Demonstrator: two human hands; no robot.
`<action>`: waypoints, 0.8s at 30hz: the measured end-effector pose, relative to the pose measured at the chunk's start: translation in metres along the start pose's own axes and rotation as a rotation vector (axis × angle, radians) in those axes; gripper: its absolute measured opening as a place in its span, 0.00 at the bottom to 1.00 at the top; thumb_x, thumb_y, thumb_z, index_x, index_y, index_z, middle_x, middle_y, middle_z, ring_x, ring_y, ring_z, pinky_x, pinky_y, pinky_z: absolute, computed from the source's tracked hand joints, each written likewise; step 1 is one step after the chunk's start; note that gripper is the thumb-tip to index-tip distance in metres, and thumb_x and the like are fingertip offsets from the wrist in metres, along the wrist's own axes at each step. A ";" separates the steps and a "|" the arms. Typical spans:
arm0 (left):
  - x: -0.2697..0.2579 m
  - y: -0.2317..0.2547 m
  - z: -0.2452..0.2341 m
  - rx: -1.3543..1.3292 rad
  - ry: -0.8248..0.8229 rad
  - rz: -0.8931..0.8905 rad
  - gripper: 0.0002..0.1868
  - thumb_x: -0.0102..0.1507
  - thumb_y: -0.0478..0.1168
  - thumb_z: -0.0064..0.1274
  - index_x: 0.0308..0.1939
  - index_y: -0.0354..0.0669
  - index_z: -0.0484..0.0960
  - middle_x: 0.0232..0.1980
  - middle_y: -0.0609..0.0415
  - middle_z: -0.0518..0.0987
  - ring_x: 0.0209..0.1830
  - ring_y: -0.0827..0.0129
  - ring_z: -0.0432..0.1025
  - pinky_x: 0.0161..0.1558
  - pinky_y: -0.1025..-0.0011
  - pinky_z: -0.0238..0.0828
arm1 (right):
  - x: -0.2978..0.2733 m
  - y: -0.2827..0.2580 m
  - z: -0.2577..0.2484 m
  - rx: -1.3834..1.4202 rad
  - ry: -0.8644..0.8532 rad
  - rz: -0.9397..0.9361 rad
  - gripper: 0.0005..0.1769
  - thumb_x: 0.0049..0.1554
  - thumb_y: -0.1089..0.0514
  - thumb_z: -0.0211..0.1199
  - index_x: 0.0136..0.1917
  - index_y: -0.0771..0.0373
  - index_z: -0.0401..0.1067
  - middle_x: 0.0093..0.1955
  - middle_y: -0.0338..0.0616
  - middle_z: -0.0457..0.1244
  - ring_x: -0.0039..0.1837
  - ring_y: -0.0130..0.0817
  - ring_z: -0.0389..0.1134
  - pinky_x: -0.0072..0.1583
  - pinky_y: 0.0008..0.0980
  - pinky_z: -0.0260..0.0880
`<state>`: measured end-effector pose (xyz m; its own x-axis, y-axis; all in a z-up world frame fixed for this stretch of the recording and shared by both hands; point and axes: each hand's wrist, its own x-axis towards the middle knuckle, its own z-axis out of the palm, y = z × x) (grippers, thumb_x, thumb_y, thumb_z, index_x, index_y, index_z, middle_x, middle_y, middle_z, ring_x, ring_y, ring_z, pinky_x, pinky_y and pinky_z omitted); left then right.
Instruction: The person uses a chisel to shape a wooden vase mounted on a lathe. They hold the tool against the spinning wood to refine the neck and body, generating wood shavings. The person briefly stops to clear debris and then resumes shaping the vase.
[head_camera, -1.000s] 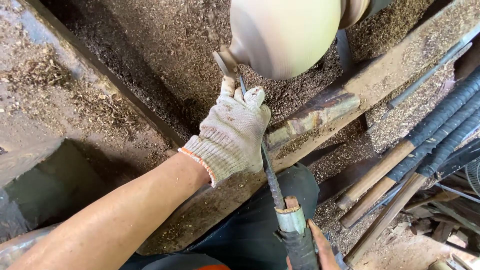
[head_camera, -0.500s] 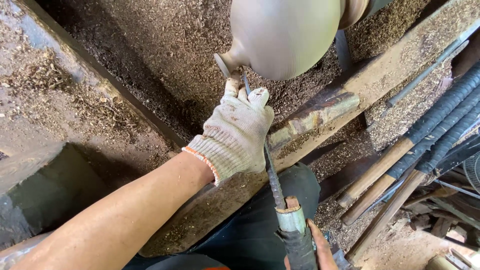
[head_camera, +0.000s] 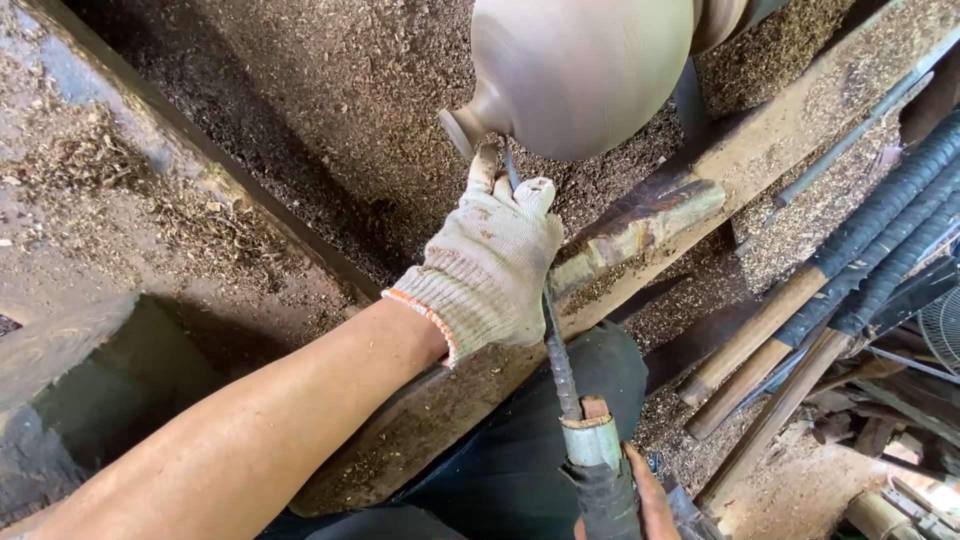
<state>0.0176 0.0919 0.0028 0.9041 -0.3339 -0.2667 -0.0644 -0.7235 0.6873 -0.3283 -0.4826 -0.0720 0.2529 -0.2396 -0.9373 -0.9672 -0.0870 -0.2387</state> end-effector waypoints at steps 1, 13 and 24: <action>0.000 0.001 -0.006 0.011 -0.109 -0.001 0.24 0.45 0.43 0.60 0.41 0.32 0.76 0.45 0.35 0.73 0.62 0.35 0.67 0.78 0.38 0.28 | 0.001 0.004 -0.004 -0.230 -0.032 -0.166 0.30 0.62 0.55 0.49 0.75 0.67 0.60 0.65 0.59 0.67 0.60 0.42 0.72 0.64 0.40 0.71; -0.002 0.011 -0.027 0.009 -0.265 -0.038 0.27 0.40 0.47 0.65 0.38 0.33 0.79 0.45 0.35 0.69 0.56 0.34 0.67 0.74 0.35 0.25 | 0.009 0.004 -0.010 -0.644 -0.089 -0.477 0.37 0.56 0.58 0.59 0.76 0.69 0.56 0.70 0.58 0.63 0.69 0.41 0.66 0.73 0.37 0.58; -0.008 0.009 -0.016 -0.029 -0.219 -0.073 0.20 0.44 0.45 0.62 0.36 0.37 0.80 0.44 0.39 0.70 0.52 0.40 0.70 0.77 0.35 0.25 | -0.021 -0.059 0.043 -0.220 -0.239 -0.135 0.34 0.61 0.46 0.50 0.70 0.74 0.61 0.50 0.66 0.71 0.51 0.46 0.75 0.59 0.39 0.69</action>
<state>0.0167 0.0983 0.0220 0.7926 -0.4065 -0.4544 0.0132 -0.7337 0.6793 -0.2770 -0.4310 -0.0494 0.3404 0.0190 -0.9401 -0.8904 -0.3147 -0.3288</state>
